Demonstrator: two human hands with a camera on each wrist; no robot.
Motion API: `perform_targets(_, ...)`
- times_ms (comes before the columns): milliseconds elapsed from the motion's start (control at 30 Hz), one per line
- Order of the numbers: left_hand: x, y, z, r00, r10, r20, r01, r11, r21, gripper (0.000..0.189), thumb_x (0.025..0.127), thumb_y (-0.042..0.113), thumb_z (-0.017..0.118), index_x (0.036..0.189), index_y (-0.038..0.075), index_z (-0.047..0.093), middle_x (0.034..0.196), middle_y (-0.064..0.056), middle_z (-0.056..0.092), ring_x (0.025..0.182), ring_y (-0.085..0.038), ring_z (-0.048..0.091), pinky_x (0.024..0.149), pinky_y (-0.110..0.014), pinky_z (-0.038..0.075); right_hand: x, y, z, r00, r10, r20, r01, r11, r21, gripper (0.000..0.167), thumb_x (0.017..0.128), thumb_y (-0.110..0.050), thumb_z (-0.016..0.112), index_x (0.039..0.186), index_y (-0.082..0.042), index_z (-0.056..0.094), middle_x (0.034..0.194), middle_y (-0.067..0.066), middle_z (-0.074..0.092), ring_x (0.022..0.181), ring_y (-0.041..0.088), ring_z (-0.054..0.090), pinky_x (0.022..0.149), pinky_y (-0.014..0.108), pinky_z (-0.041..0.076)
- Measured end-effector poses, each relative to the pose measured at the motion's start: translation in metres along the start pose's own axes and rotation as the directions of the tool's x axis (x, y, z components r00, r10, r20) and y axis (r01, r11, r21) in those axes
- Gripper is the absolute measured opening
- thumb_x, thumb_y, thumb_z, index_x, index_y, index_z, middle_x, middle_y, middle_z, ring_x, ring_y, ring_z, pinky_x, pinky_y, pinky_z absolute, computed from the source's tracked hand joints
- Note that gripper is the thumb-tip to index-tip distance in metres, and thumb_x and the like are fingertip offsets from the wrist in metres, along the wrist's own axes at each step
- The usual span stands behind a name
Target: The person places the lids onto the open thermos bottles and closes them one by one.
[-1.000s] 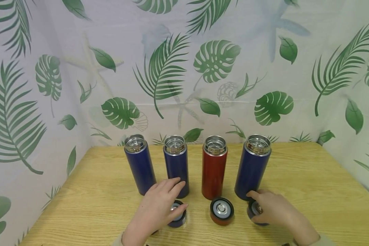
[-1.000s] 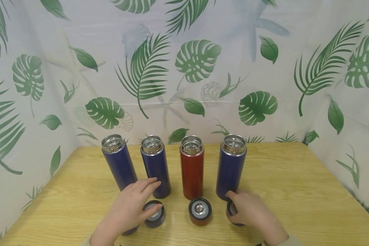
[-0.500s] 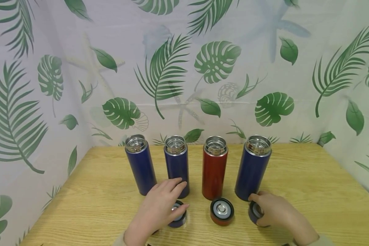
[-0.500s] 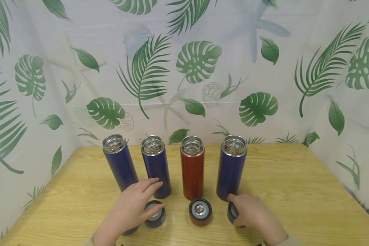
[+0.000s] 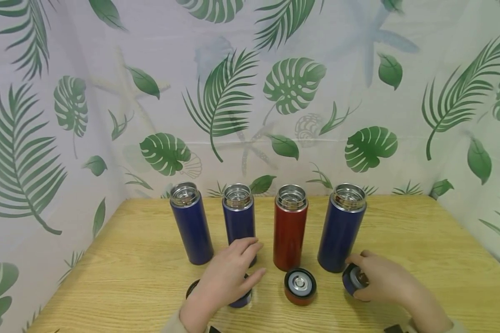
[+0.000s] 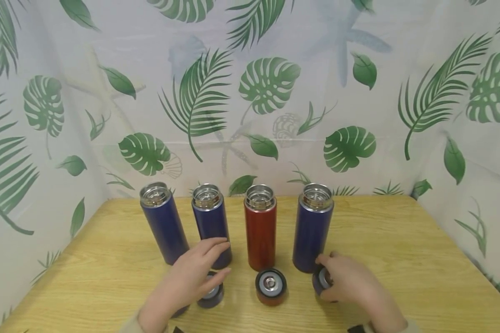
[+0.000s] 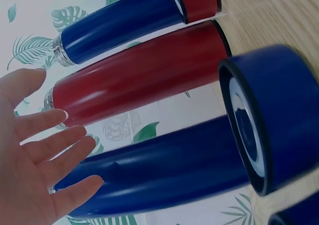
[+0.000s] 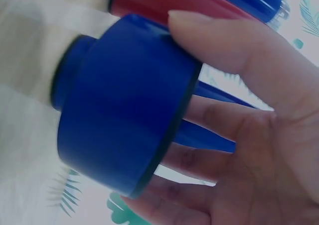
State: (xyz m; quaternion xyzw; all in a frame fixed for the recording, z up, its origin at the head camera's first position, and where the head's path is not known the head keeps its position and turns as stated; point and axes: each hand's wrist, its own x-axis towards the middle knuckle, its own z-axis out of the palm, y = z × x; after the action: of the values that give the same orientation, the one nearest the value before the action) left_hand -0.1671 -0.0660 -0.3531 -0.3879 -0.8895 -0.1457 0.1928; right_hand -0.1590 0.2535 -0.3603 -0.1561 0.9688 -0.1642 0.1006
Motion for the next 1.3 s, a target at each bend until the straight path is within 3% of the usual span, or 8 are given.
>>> perform_targets(233, 0.009, 0.006, 0.003, 1.000, -0.005, -0.010, 0.005, 0.997, -0.077, 0.045, 0.085, 0.033, 0.058, 0.118, 0.004, 0.051, 0.116, -0.007, 0.052, 0.106, -0.018, 0.049, 0.083, -0.030, 0.045, -0.012, -0.001, -0.014, 0.996, -0.039, -0.082, 0.038, 0.999, -0.003, 0.057, 0.061, -0.023, 0.077, 0.110, -0.005, 0.055, 0.088, 0.004, 0.049, 0.068, 0.012, 0.047, 0.055, 0.028, 0.042)
perform_targets(667, 0.042, 0.031, 0.015, 1.000, 0.000, -0.030, -0.006, 0.979, -0.205, 0.046, 0.087, 0.036, 0.055, 0.120, 0.004, 0.049, 0.119, -0.005, 0.050, 0.108, -0.016, 0.048, 0.084, -0.025, 0.044, -0.026, 0.004, -0.033, 0.985, -0.058, -0.160, 0.056, 0.998, -0.020, 0.059, 0.062, -0.030, 0.078, 0.107, -0.003, 0.054, 0.093, 0.008, 0.053, 0.082, 0.021, 0.054, 0.065, 0.036, 0.046)
perform_targets(1033, 0.071, 0.052, 0.027, 1.000, -0.016, 0.023, 0.022, 0.959, -0.282, 0.050, 0.088, 0.039, 0.052, 0.123, 0.005, 0.046, 0.120, -0.005, 0.049, 0.110, -0.014, 0.046, 0.089, -0.025, 0.040, -0.031, 0.006, -0.046, 0.958, -0.112, -0.263, 0.110, 0.994, -0.022, 0.053, 0.062, -0.025, 0.078, 0.102, -0.002, 0.052, 0.090, 0.005, 0.058, 0.078, 0.015, 0.055, 0.064, 0.032, 0.047)
perform_targets(1300, 0.090, 0.066, 0.036, 0.992, -0.063, 0.108, 0.097, 0.934, -0.343, 0.056, 0.088, 0.045, 0.048, 0.129, 0.008, 0.041, 0.126, -0.002, 0.045, 0.114, -0.011, 0.043, 0.090, -0.024, 0.039, -0.034, 0.003, -0.053, 0.938, -0.068, -0.340, 0.077, 0.997, 0.013, 0.056, 0.062, -0.024, 0.078, 0.105, -0.001, 0.050, 0.091, 0.012, 0.056, 0.078, 0.022, 0.055, 0.063, 0.036, 0.047)
